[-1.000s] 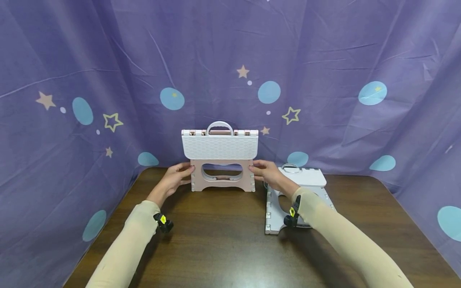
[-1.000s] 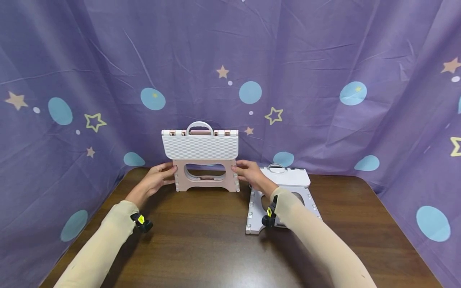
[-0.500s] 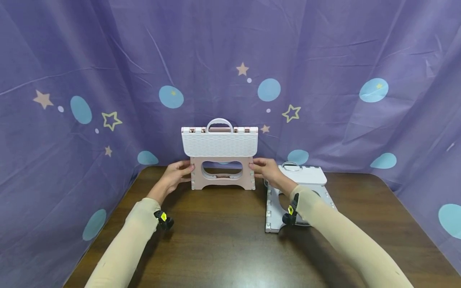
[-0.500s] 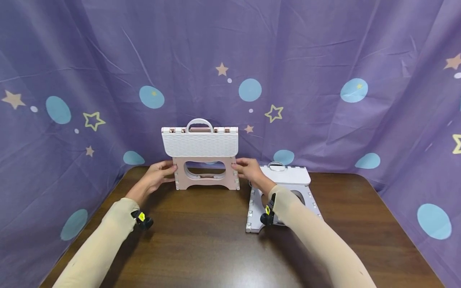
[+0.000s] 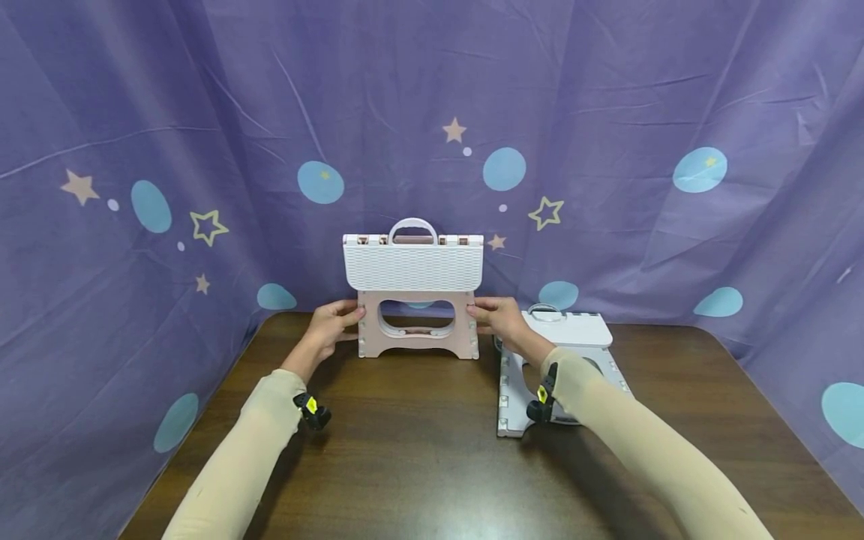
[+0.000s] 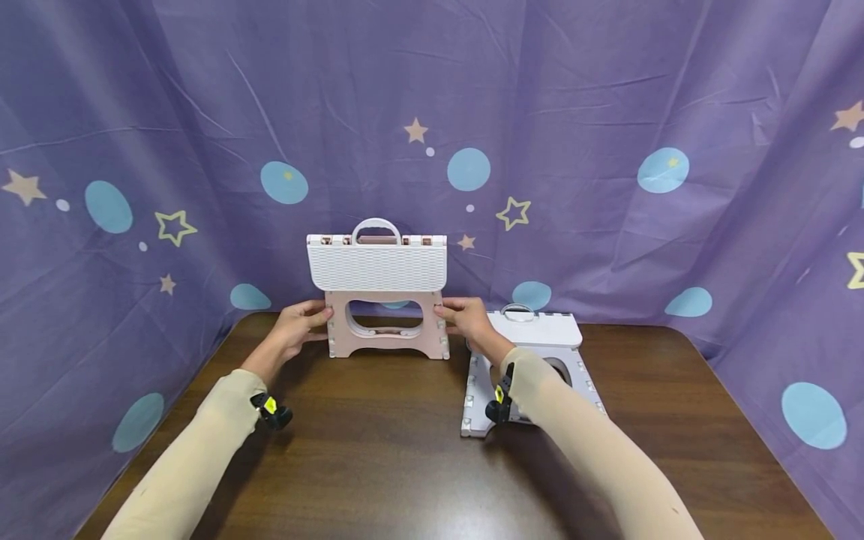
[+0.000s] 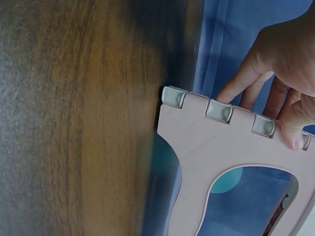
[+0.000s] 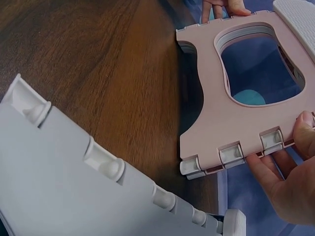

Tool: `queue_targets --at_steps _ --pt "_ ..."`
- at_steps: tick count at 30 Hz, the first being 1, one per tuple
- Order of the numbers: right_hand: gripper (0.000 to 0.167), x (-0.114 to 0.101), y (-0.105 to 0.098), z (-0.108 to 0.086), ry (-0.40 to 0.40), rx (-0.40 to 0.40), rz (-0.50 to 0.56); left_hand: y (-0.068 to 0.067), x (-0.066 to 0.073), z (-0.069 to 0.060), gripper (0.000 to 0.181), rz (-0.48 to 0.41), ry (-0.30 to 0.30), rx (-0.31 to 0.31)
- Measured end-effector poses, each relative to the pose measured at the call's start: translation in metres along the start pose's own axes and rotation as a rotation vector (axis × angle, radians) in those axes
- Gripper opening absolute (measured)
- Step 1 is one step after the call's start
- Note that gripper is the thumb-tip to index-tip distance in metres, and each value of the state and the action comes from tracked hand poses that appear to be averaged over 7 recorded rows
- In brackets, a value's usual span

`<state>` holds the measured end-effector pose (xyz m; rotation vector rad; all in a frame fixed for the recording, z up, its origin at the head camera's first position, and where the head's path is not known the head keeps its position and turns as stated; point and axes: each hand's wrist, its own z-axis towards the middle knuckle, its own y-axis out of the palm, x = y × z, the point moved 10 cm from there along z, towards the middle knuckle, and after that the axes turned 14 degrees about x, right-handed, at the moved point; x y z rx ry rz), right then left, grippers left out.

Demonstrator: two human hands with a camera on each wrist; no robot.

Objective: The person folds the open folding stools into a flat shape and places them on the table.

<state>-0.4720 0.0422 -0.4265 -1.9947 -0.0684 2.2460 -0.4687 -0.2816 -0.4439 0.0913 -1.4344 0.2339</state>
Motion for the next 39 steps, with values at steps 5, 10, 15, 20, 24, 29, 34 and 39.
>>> queue_targets --at_steps 5,10,15,20,24,29,34,39 --pt "0.038 0.001 -0.001 0.001 0.006 0.012 0.021 -0.001 0.0 0.0 0.05 -0.002 -0.009 0.018" --pt "0.039 0.002 -0.002 0.002 0.006 0.011 0.01 -0.002 -0.001 -0.001 0.051 -0.009 -0.037 0.015" --pt "0.04 0.003 -0.002 0.003 -0.007 0.009 0.004 -0.004 0.0 -0.001 0.052 0.008 -0.042 0.003" --pt "0.039 0.003 -0.003 0.003 -0.031 0.018 0.021 -0.004 0.0 -0.001 0.055 0.014 -0.045 -0.01" --pt "0.038 0.001 -0.004 0.001 -0.053 0.04 0.018 -0.004 -0.001 -0.001 0.055 0.005 -0.05 -0.01" --pt "0.038 0.0 -0.006 0.002 -0.066 0.058 0.01 -0.004 0.001 0.0 0.055 -0.001 -0.059 0.011" --pt "0.038 -0.003 -0.007 0.003 -0.069 0.066 0.012 -0.005 0.011 -0.002 0.053 -0.015 -0.049 0.041" --pt "0.037 -0.011 -0.009 0.0 -0.077 0.074 0.017 -0.006 0.019 -0.007 0.053 -0.028 -0.047 0.041"
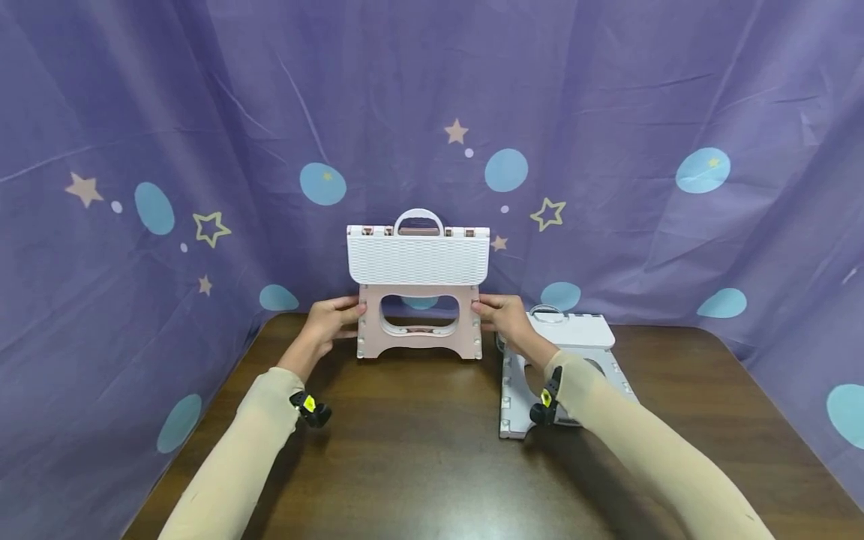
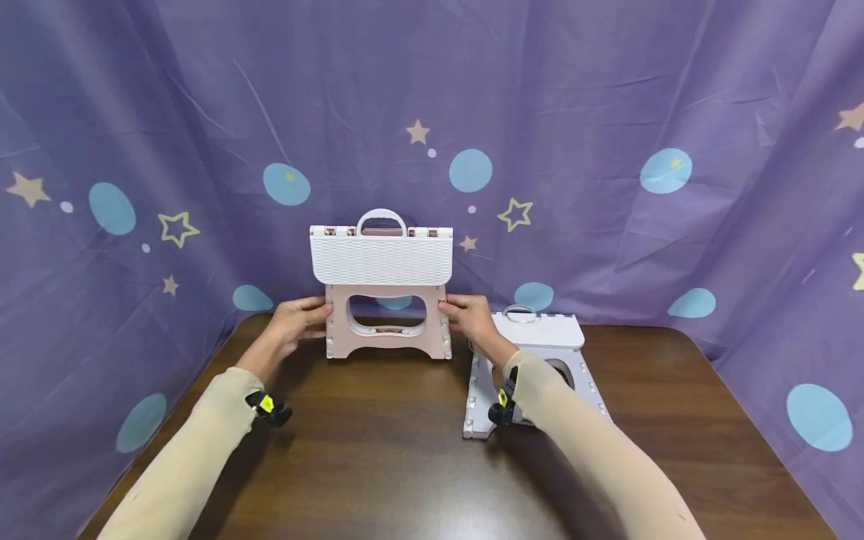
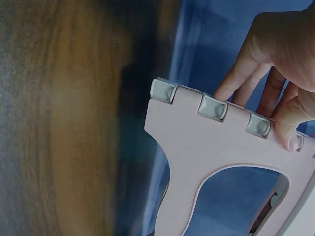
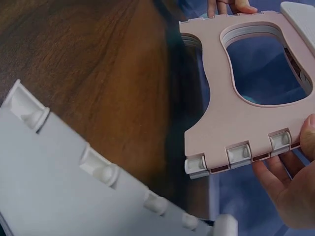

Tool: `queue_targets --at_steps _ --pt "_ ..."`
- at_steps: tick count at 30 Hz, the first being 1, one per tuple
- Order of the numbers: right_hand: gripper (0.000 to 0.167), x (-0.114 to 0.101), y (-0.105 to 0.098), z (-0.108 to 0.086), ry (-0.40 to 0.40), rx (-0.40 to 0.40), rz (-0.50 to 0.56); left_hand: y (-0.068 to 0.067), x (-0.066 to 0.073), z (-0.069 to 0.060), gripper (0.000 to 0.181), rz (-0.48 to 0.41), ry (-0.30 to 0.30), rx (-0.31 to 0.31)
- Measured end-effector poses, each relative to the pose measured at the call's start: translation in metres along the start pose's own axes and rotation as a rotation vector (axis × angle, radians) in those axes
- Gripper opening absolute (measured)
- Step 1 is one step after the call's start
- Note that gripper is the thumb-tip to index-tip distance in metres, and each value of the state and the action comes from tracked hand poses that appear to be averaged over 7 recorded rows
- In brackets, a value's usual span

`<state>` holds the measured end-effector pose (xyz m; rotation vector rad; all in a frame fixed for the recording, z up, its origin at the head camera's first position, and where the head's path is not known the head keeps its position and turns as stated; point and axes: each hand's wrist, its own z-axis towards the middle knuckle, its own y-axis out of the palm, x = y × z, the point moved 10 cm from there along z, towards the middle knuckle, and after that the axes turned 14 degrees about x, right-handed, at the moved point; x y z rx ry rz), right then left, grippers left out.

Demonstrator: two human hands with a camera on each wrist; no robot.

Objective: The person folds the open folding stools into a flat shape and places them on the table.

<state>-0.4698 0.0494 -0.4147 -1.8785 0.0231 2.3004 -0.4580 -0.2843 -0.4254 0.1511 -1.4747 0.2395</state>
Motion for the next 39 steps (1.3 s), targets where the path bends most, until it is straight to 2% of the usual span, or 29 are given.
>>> queue_targets --at_steps 12,20,27,39 --pt "0.036 -0.03 -0.003 -0.01 -0.043 -0.026 -0.02 -0.005 0.022 -0.013 0.056 0.024 0.003 -0.015" --pt "0.037 -0.048 -0.01 -0.018 -0.05 -0.029 -0.091 0.0 0.034 -0.02 0.058 0.052 -0.01 -0.04" --pt "0.037 -0.056 -0.01 -0.021 -0.047 -0.048 -0.114 0.0 0.043 -0.026 0.06 0.032 -0.033 -0.065" --pt "0.036 -0.06 -0.008 -0.029 0.008 -0.055 -0.108 -0.005 0.056 -0.037 0.061 0.12 -0.054 -0.086"
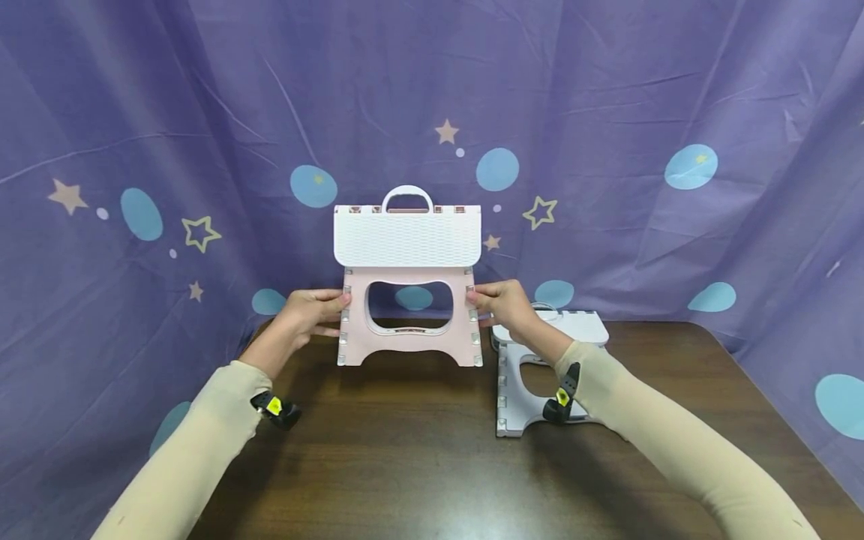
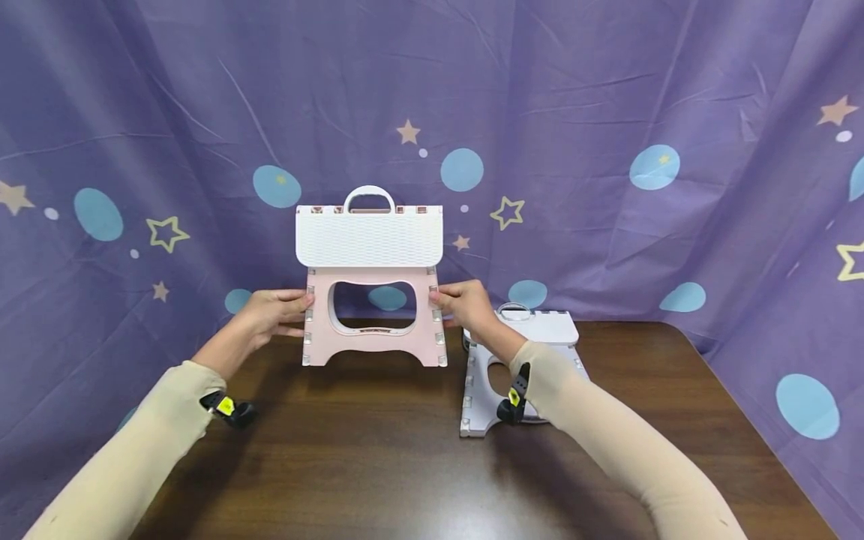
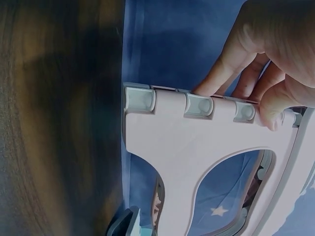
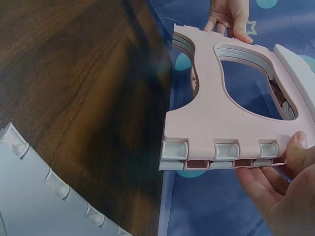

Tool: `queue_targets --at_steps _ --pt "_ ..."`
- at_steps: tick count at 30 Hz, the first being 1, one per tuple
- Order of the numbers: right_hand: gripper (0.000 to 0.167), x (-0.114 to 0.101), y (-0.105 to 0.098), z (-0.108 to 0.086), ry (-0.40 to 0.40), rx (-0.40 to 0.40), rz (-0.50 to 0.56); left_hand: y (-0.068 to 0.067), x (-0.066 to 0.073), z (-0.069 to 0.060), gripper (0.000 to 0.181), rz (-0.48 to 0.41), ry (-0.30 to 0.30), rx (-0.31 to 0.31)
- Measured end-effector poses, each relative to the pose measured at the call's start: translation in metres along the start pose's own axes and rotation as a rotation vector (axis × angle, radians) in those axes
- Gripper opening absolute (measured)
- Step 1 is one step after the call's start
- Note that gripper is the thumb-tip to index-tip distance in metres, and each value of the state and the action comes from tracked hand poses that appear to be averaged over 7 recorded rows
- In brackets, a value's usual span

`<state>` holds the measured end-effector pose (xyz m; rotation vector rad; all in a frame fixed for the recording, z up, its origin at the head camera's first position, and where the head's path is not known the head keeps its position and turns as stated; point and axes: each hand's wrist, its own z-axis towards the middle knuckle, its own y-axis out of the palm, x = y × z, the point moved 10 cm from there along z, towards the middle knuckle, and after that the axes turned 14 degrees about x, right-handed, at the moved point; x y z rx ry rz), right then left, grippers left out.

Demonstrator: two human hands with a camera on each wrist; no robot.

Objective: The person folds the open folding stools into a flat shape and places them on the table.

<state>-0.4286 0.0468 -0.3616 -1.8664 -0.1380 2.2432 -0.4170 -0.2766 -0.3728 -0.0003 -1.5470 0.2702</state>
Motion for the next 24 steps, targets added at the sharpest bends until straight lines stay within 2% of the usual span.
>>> queue_targets --at_steps 13,20,24 --pt "0.038 0.001 -0.001 -0.008 0.035 -0.029 -0.057 -0.001 -0.005 -0.004 0.061 0.067 -0.064 -0.003" --pt "0.039 0.01 0.0 -0.008 0.059 -0.026 -0.075 0.003 -0.008 -0.005 0.06 0.07 -0.073 -0.015" --pt "0.038 0.016 0.0 -0.009 0.069 -0.024 -0.089 0.005 -0.014 -0.003 0.059 0.091 -0.093 -0.02"
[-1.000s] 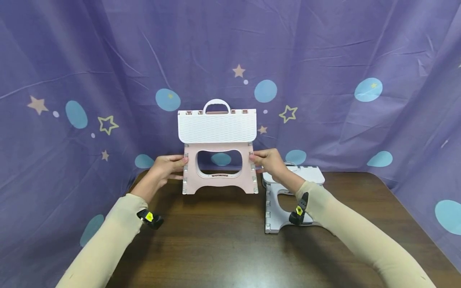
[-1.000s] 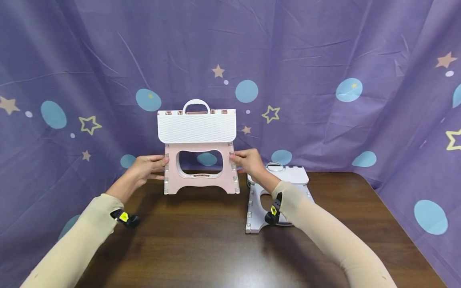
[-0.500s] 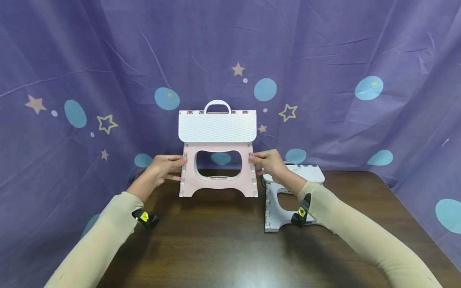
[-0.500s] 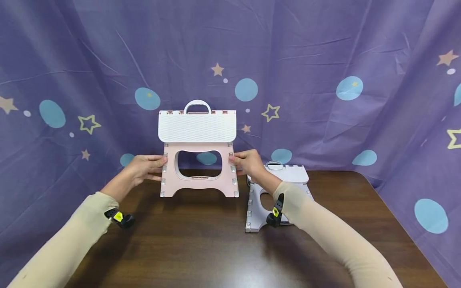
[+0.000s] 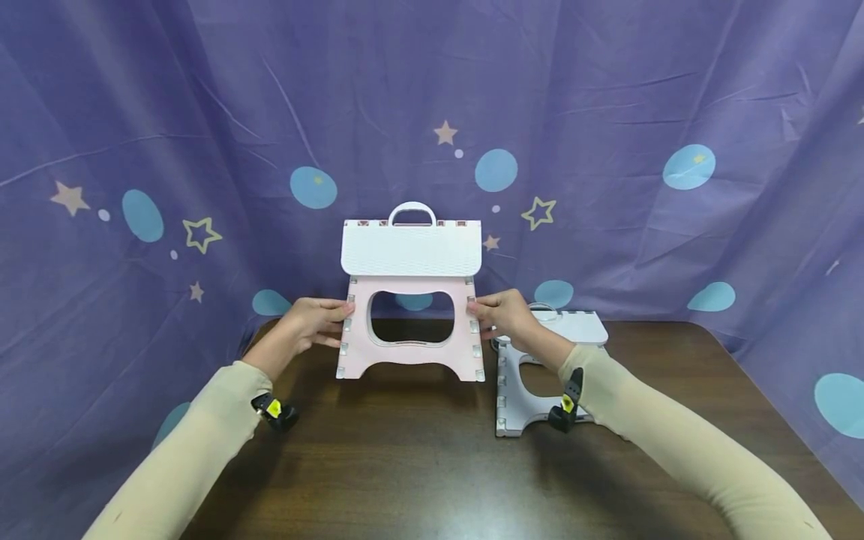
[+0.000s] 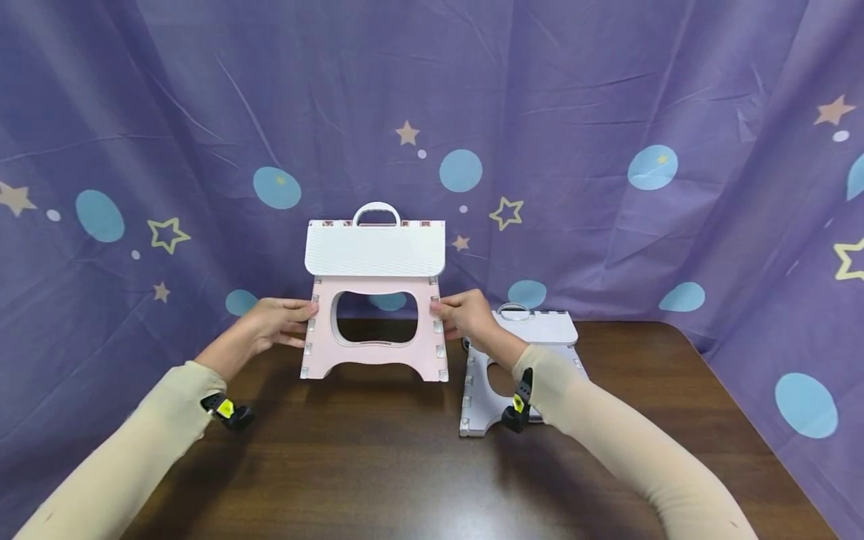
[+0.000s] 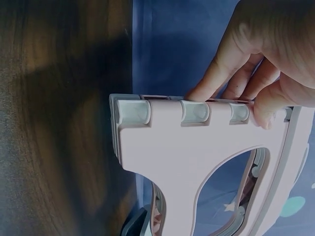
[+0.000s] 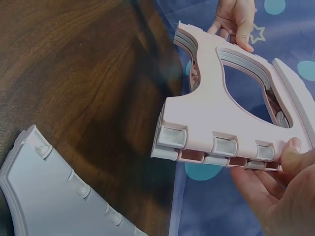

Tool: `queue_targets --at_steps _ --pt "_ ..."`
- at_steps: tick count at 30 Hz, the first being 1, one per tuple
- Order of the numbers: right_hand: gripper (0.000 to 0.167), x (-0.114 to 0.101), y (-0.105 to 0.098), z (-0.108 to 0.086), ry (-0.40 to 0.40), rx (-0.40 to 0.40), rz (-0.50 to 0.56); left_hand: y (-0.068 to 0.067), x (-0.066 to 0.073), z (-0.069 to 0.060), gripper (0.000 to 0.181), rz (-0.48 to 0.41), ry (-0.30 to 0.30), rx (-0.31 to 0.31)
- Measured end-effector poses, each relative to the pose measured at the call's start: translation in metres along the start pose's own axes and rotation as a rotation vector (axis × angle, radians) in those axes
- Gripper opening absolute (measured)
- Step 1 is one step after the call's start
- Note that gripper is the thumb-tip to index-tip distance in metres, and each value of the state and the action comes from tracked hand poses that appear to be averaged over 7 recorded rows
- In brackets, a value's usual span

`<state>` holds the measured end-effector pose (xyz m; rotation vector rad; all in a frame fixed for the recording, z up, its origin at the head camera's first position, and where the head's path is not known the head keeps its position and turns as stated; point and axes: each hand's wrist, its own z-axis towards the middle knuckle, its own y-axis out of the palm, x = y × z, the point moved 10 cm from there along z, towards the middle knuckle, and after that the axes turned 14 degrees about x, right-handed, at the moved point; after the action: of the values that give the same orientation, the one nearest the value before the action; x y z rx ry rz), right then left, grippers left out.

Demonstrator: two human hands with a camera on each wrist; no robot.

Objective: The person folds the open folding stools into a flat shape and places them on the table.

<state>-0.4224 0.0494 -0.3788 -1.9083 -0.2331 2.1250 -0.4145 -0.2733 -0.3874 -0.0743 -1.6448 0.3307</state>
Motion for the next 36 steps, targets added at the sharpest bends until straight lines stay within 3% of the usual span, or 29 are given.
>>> queue_targets --at_steps 10,36 --pt "0.038 0.014 0.003 0.0 0.047 -0.024 -0.002 0.008 -0.014 0.004 0.055 0.031 -0.022 -0.035" --pt "0.04 0.04 0.016 -0.002 0.149 -0.087 -0.003 0.02 -0.035 0.007 0.052 0.124 -0.072 -0.129"
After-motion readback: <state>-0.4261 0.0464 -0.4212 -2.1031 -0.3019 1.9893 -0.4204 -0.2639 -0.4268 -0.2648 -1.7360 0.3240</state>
